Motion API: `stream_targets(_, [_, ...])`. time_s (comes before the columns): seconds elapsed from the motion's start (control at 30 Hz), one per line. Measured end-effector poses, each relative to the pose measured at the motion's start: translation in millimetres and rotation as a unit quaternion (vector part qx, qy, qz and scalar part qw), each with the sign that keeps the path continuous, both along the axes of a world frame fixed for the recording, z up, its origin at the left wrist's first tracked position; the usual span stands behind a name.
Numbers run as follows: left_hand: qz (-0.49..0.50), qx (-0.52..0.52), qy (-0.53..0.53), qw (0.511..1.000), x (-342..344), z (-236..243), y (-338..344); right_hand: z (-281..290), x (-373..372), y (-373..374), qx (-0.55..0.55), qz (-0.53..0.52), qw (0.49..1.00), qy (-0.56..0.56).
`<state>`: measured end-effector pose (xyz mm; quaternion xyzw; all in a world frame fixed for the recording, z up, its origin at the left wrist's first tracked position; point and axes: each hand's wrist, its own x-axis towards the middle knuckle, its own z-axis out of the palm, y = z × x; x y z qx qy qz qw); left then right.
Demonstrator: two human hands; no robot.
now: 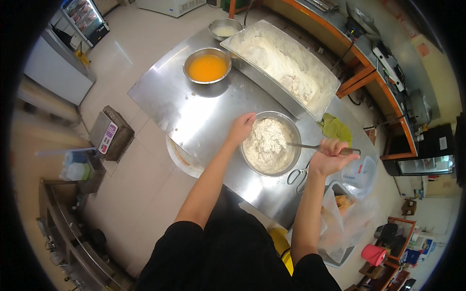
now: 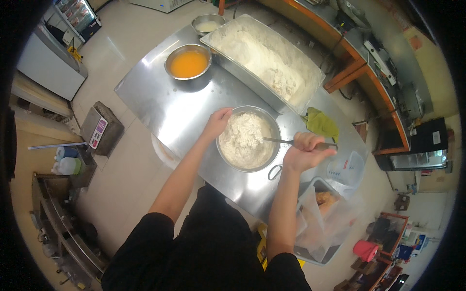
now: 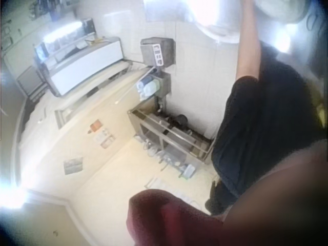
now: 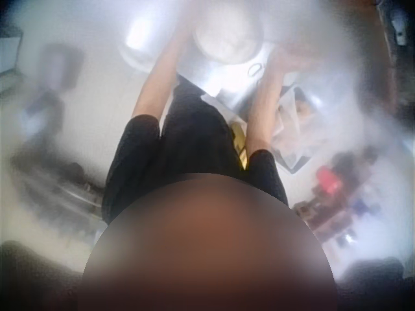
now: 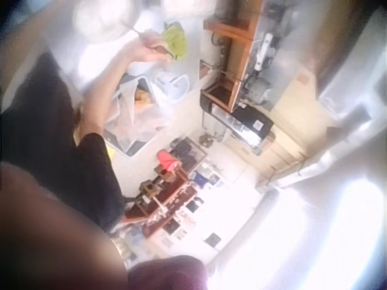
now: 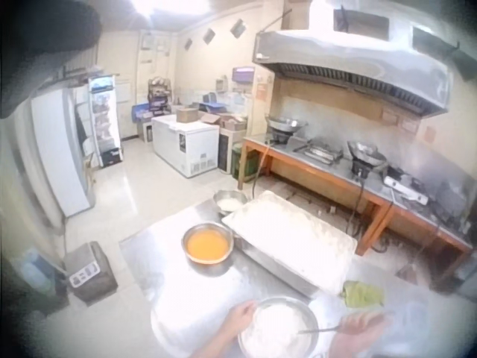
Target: The person retrieves water from a dispenser, then moves to a prep table. They add a white powder from a plastic bag into a metal bowl, pour water from a measuring jug, and stir the mixture with a spoon. The person then walks to the cooking line and returns to the prep table.
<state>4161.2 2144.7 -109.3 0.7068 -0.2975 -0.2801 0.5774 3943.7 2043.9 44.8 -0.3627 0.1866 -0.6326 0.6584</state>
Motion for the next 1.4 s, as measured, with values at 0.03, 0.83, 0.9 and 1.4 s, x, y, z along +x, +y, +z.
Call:
stream_targets(0.03, [-0.025, -0.002, 0.002, 1.000, 4.9, -1.7, -5.5, 1.0, 5.9, 3.8, -0.054, 0.039, 0.997, -0.033])
stream_targets(0.83, [-0.344, 0.004, 0.143, 0.928, 35.9, 2.0, -72.1, 24.2, 24.4, 49.7, -0.234, 0.092, 0.960, 0.124])
stream_targets(0.9, [-0.222, -0.033, 0.299, 0.927, 31.5, 2.6, -43.3, 28.1, 21.8, 46.8, -0.251, 0.094, 0.953, 0.142])
stream_targets(1.4, [0.074, -0.007, 0.025, 0.997, -37.8, 13.5, 35.9, -20.3, 53.4, 24.7, -0.250, 0.231, 0.926, 0.163])
